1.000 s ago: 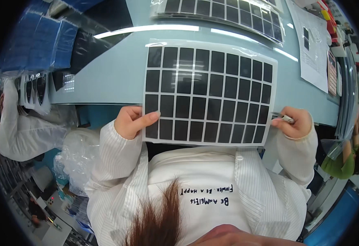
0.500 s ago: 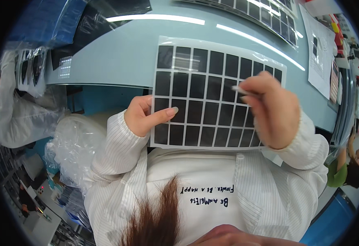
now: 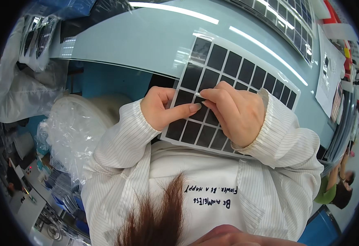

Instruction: Peeling small rectangular solar cells from a backing sheet and inspecting or arranging them on a grid.

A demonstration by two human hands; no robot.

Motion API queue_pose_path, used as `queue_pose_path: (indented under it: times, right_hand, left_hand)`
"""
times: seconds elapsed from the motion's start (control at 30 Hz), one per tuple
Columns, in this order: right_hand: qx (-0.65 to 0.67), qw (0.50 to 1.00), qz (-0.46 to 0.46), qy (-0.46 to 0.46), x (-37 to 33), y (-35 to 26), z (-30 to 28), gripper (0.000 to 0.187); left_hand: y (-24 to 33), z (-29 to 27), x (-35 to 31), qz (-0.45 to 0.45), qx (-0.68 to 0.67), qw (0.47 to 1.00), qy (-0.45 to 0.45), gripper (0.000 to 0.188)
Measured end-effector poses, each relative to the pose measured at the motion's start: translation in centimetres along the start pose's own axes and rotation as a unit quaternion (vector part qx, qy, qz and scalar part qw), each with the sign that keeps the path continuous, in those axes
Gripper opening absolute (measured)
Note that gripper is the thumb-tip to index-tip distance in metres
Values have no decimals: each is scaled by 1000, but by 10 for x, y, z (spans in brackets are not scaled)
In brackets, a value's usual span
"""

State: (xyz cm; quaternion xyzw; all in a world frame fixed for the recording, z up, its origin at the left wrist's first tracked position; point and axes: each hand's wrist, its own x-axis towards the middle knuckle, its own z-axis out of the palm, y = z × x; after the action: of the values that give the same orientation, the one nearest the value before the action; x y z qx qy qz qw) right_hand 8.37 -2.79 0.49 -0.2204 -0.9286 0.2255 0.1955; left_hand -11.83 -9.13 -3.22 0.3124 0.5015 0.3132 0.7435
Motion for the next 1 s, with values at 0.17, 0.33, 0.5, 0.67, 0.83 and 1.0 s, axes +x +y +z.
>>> queue_pose_path:
  times: [0.17, 0.33, 0.5, 0.67, 0.83, 1.0]
  right_hand:
    - [-10, 1000, 14, -20, 3, -4, 0, 24]
    - [-24, 997, 15, -69, 12, -13, -10, 29]
    - [-82, 990, 19, -114, 19, -22, -6, 36]
    - [-91, 983, 42, -153, 16, -26, -14, 35]
    - [-109, 970, 71, -203, -5, -24, -43, 34]
    - [-147, 961, 103, -213, -39, -25, -65, 27]
  left_hand:
    - [0, 0, 0, 8, -5, 1000, -1, 14]
    - [1, 2, -2, 7, -9, 1000, 9, 12]
    - [-2, -2, -2, 54, 32, 998, -3, 18]
    - [-4, 1, -4, 62, 40, 997, 20, 18]
    - [5, 8, -9, 14, 29, 997, 65, 18]
    - [5, 6, -8, 19, 52, 997, 59, 20]
